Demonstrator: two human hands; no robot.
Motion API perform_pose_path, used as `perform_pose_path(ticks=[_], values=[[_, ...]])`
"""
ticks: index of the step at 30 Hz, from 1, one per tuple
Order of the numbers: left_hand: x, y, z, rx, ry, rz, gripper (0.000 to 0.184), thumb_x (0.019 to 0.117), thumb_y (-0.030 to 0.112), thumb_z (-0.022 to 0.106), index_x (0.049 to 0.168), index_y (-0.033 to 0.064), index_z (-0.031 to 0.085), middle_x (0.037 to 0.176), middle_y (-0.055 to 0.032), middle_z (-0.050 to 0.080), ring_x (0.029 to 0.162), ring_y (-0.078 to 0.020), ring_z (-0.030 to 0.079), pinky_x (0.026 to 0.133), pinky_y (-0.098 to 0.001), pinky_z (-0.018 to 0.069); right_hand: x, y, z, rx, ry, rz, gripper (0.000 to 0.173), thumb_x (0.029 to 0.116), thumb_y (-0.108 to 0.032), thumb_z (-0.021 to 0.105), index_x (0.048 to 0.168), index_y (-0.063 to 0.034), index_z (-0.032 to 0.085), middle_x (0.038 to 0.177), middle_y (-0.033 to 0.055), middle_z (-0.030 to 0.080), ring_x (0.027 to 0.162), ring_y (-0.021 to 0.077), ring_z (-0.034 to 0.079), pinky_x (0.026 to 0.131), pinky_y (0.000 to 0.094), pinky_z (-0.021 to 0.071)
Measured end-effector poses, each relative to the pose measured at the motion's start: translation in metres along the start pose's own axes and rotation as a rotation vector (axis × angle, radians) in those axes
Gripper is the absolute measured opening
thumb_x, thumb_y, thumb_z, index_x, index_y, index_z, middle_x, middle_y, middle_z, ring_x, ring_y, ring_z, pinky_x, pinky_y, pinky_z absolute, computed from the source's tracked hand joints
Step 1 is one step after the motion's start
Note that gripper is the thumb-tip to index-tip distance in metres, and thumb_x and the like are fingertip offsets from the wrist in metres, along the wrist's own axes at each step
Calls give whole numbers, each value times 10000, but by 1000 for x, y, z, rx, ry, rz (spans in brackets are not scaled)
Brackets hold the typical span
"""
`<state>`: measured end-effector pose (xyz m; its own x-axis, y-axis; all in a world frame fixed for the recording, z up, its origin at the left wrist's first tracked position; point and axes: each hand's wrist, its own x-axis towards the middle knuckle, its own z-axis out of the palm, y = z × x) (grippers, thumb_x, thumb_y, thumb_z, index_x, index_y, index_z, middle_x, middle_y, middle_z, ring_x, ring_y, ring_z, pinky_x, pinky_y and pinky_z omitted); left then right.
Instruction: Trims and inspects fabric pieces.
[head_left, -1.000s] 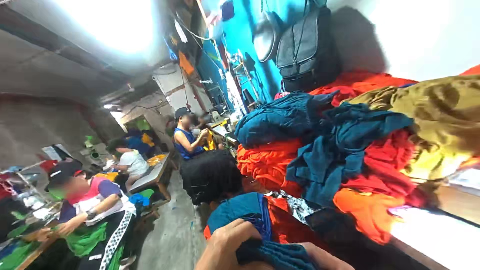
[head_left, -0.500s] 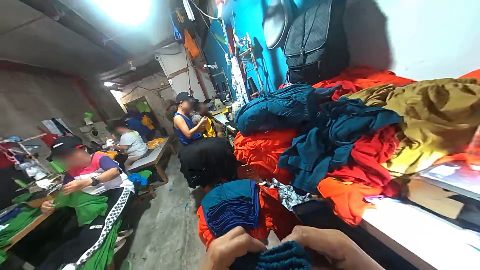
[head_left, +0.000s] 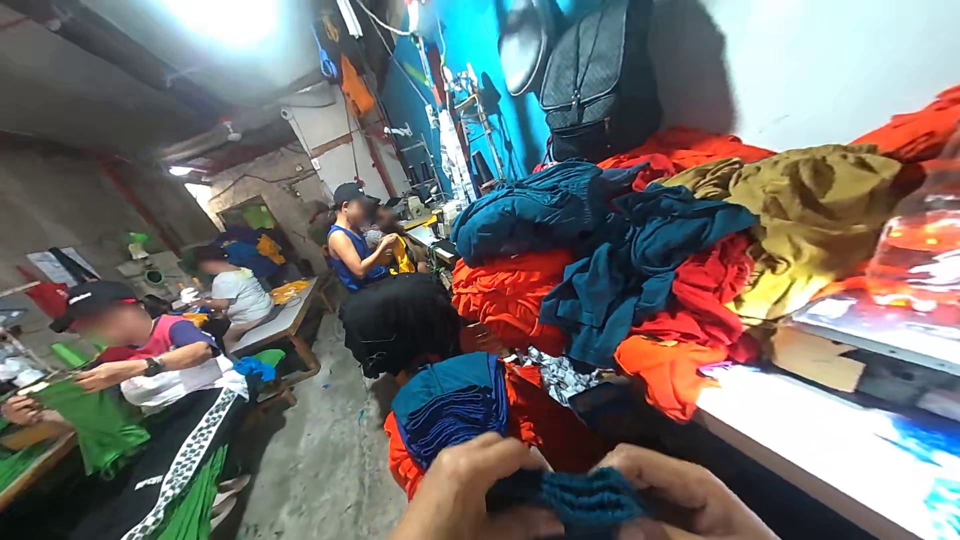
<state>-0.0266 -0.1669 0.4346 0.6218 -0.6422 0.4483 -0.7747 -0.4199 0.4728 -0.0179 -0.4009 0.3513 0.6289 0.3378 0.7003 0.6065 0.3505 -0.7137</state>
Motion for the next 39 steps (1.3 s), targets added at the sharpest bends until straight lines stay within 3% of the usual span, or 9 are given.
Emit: perform_pose_path(ticks=[5,12,14,17,21,24,30,35,39], values=[[9,11,-9,-70,-84,1,246,915,118,719,1071,-71,696,967,-160,715,895,-144,688,820,-268,555,-6,-1,13,41,201,-16,102,990,-238,656,1077,-271,697,992,-203,700,897,-91,641,794,122,541],[-14,0,10,-191,-40,9,234,941,102,682,1071,-93,679,948,-171,700,894,-115,670,818,-223,534,-21,-10,8,-52,102,27,68,986,-162,660,1049,-158,686,986,-157,697,919,-98,623,813,128,527],[-20,-4,8,-163,-66,-5,370,973,266,673,1119,-74,677,1000,-177,706,946,-147,680,857,-276,544,-22,-9,14,-13,96,56,62,978,-143,665,1038,-150,681,965,-155,698,897,-95,625,795,132,530],[-25,6,10,-48,-17,-48,613,993,541,550,1214,-15,687,1122,-167,721,1081,-245,680,980,-486,498,-18,-7,25,23,100,69,53,979,-123,659,1030,-127,673,950,-142,693,886,-90,623,790,136,528],[-28,25,22,42,112,-99,410,1033,340,566,1171,-16,716,1067,-149,743,1052,-257,701,1064,-570,427,-12,-5,41,21,103,78,64,978,-91,650,1010,-36,658,926,-91,685,855,-83,612,784,135,516],[-31,28,25,130,174,-92,302,1023,224,590,1164,-4,728,1016,-145,746,1011,-249,710,1077,-508,441,-8,-10,49,-28,130,97,115,965,-90,670,1004,19,661,925,-49,699,852,-76,621,780,136,526],[-41,24,22,273,163,-42,417,1099,274,417,1243,4,700,1011,-201,716,869,-273,694,797,-372,554,-8,-16,50,-128,-46,69,256,1033,-130,571,1077,115,631,961,146,707,895,22,657,825,195,532],[-39,28,16,522,121,-79,354,1070,273,476,1154,20,708,861,-136,679,745,-259,670,647,-371,543,-2,-9,55,-136,2,74,210,1025,-58,556,1117,112,640,1018,128,714,936,3,652,863,181,527],[-31,26,1,678,135,0,404,1092,339,400,1064,72,702,812,-80,645,681,-208,634,564,-326,508,-3,21,72,-231,88,-130,340,991,-114,654,1283,26,554,1183,100,689,1096,15,646,966,199,531]])
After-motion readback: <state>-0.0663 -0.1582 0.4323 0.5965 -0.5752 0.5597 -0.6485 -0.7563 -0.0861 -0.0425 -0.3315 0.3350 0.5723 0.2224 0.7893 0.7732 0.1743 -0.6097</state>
